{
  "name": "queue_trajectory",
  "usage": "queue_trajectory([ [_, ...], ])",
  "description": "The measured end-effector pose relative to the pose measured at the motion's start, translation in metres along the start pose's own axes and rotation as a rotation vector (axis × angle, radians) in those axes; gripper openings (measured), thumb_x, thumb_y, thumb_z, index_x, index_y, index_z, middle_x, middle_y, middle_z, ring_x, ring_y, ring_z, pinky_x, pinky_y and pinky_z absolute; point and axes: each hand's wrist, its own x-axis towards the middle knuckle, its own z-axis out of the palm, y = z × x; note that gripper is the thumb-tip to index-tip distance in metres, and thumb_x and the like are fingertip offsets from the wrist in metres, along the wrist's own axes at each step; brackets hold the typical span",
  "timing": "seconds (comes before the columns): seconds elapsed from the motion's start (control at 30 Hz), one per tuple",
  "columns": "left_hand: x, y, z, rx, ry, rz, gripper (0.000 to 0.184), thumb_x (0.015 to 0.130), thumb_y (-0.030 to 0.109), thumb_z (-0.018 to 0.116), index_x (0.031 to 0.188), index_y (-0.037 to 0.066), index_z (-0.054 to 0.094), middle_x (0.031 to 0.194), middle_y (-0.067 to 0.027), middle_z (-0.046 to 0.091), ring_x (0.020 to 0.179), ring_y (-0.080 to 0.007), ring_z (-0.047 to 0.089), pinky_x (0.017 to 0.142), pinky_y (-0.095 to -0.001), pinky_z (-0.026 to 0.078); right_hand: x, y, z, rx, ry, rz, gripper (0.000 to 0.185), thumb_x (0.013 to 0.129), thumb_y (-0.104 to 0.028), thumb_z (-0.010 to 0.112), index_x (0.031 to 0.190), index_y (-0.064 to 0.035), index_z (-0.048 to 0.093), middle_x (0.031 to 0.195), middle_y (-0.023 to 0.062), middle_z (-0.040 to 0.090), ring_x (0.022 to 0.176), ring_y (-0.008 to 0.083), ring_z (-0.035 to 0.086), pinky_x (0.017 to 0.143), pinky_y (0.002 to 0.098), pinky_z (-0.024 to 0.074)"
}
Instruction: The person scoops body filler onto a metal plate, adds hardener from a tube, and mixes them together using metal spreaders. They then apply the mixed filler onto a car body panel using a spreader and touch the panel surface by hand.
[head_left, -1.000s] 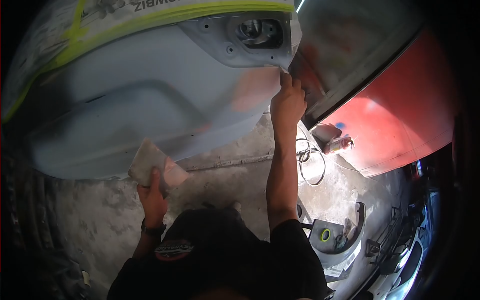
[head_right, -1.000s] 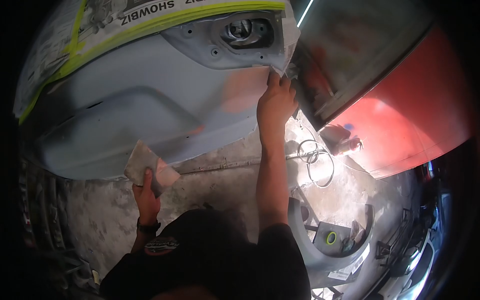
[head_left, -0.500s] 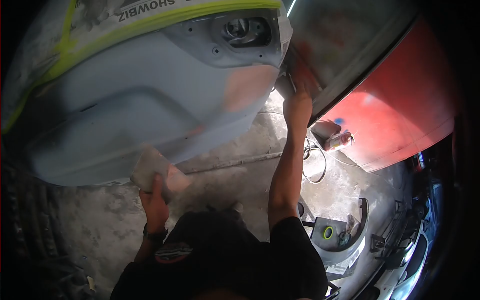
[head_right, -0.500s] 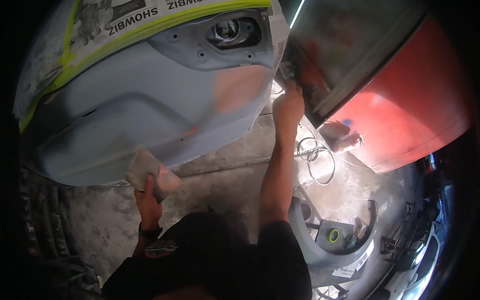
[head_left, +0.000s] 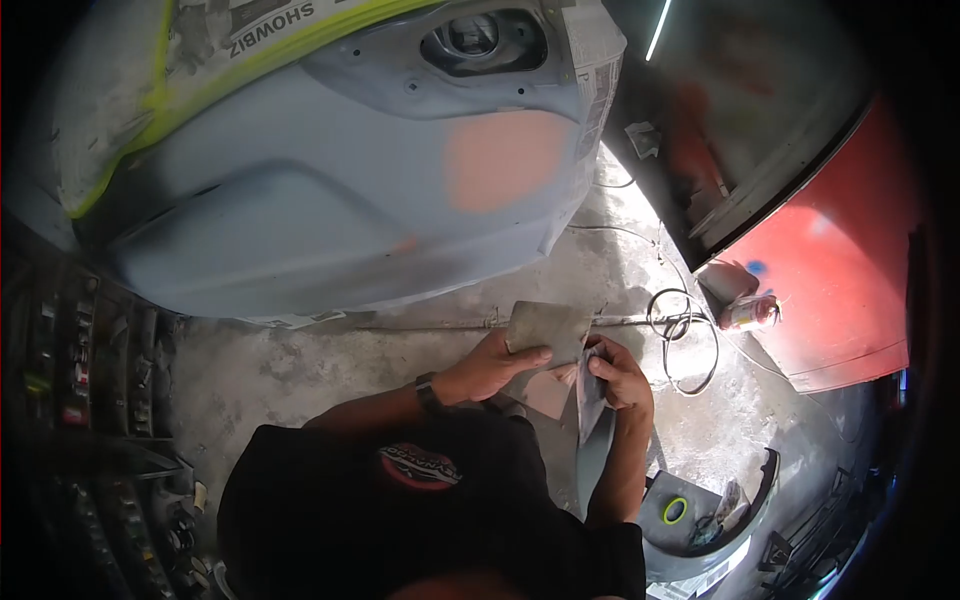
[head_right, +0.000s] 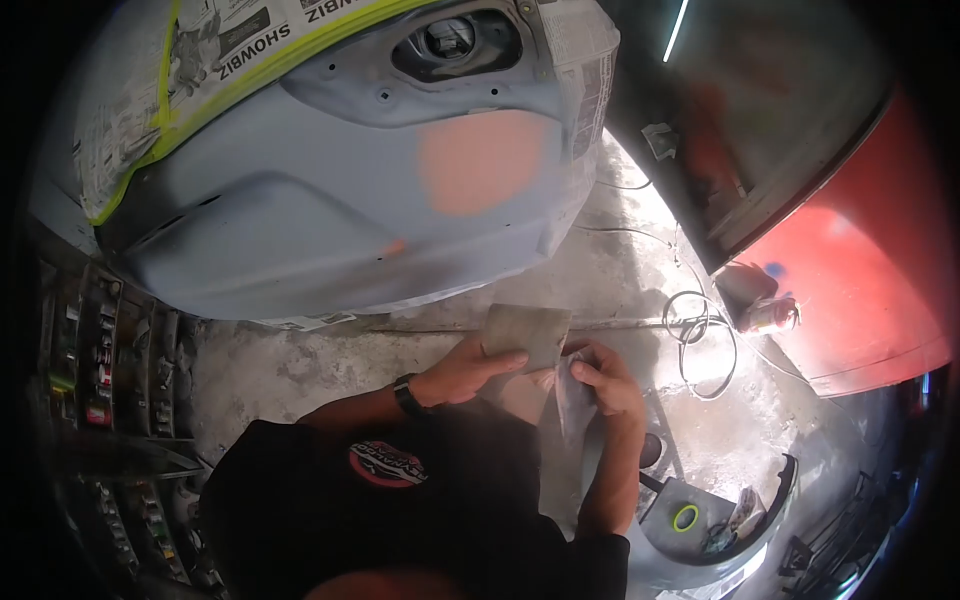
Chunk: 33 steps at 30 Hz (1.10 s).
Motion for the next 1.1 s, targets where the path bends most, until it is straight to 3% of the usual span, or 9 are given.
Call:
queue_trajectory([
  [0.07, 0.021, 0.001, 0.025, 0.012, -0.043, 0.053, 0.035, 0.101, 0.017, 0.067, 0.130, -0.002, 0.061, 0.124, -0.0042, 0.067, 0.113, -0.0111, 0.060, 0.098, -0.0302, 0.050, -0.024, 0.005, -0.040, -0.649, 0.367, 0.066, 0.050, 0.084, -0.032, 0.083, 0.115, 0.0034, 0.065, 0.094, 0.0065, 0.070, 0.082, 0.0145, 0.064, 0.075, 0.0303, 0.0514],
  [0.27, 0.078, -0.024, 0.069, 0.066, -0.077, 0.024, 0.037, 0.101, 0.017, 0.066, 0.133, -0.001, 0.060, 0.123, -0.0036, 0.067, 0.112, -0.0102, 0.060, 0.099, -0.0300, 0.049, -0.092, -0.003, -0.102, -0.160, 0.899, -0.252, 0.033, 0.096, -0.019, 0.069, 0.120, 0.0038, 0.065, 0.111, 0.0142, 0.071, 0.097, 0.0207, 0.067, 0.088, 0.0347, 0.0537],
  [0.43, 0.111, -0.022, 0.083, 0.343, -0.015, -0.203, 0.038, 0.100, 0.020, 0.067, 0.130, -0.002, 0.061, 0.120, -0.0046, 0.069, 0.109, -0.0105, 0.061, 0.098, -0.0293, 0.049, -0.084, 0.010, -0.150, 0.348, 1.126, -0.274, 0.045, 0.099, -0.021, 0.065, 0.132, 0.0081, 0.057, 0.121, 0.0189, 0.066, 0.104, 0.0289, 0.066, 0.090, 0.0401, 0.0537],
  [0.53, 0.144, -0.050, 0.068, 0.247, 0.051, -0.114, 0.035, 0.100, 0.028, 0.067, 0.119, 0.000, 0.066, 0.107, -0.0016, 0.070, 0.094, -0.0069, 0.061, 0.081, -0.0265, 0.051, -0.071, 0.012, -0.183, 0.451, 1.114, -0.198, 0.043, 0.099, -0.020, 0.064, 0.131, 0.0093, 0.059, 0.123, 0.0195, 0.065, 0.108, 0.0288, 0.065, 0.094, 0.0398, 0.0522],
  [0.63, 0.181, -0.013, 0.073, 0.300, 0.013, -0.243, 0.033, 0.101, 0.032, 0.065, 0.115, 0.002, 0.067, 0.093, 0.0030, 0.066, 0.076, -0.0025, 0.051, 0.060, -0.0237, 0.040, -0.076, 0.057, -0.257, -0.283, 1.200, -0.188, 0.039, 0.102, -0.018, 0.059, 0.128, 0.0098, 0.060, 0.119, 0.0187, 0.066, 0.112, 0.0294, 0.062, 0.105, 0.0397, 0.0451],
  [0.7, 0.210, -0.009, 0.069, 0.283, -0.004, -0.203, 0.032, 0.102, 0.031, 0.064, 0.116, 0.002, 0.067, 0.092, 0.0040, 0.065, 0.075, -0.0018, 0.050, 0.060, -0.0234, 0.039, -0.060, 0.005, -0.250, 0.585, 0.846, -0.352, 0.043, 0.101, -0.020, 0.059, 0.135, 0.0065, 0.056, 0.124, 0.0196, 0.063, 0.117, 0.0312, 0.059, 0.110, 0.0444, 0.0409],
  [0.87, 0.276, 0.009, 0.074, 0.093, -0.007, 0.100, 0.022, 0.105, 0.018, 0.059, 0.112, -0.001, 0.066, 0.092, 0.0056, 0.061, 0.086, -0.0040, 0.050, 0.074, -0.0247, 0.044, -0.026, -0.043, -0.246, 0.345, 0.674, -0.449, 0.045, 0.097, -0.024, 0.068, 0.135, -0.0015, 0.058, 0.132, 0.0115, 0.063, 0.123, 0.0284, 0.056, 0.109, 0.0516, 0.0380],
  [1.07, 0.338, 0.000, 0.064, 0.152, 0.027, 0.220, 0.025, 0.103, 0.019, 0.061, 0.118, 0.000, 0.065, 0.102, 0.0013, 0.065, 0.094, -0.0067, 0.055, 0.081, -0.0268, 0.047, 0.028, -0.078, -0.264, 0.268, 0.367, -0.451, 0.043, 0.092, -0.020, 0.072, 0.127, 0.0000, 0.056, 0.114, 0.0124, 0.063, 0.102, 0.0260, 0.061, 0.093, 0.0408, 0.0481],
  [1.1, 0.342, 0.008, 0.068, 0.146, 0.071, 0.209, 0.028, 0.102, 0.023, 0.063, 0.117, 0.000, 0.065, 0.099, -0.0007, 0.065, 0.091, -0.0079, 0.055, 0.080, -0.0284, 0.048, 0.038, -0.080, -0.292, 0.295, -0.047, -0.475, 0.048, 0.096, -0.016, 0.065, 0.141, -0.0039, 0.051, 0.132, 0.0107, 0.062, 0.119, 0.0234, 0.058, 0.106, 0.0446, 0.0415],
])
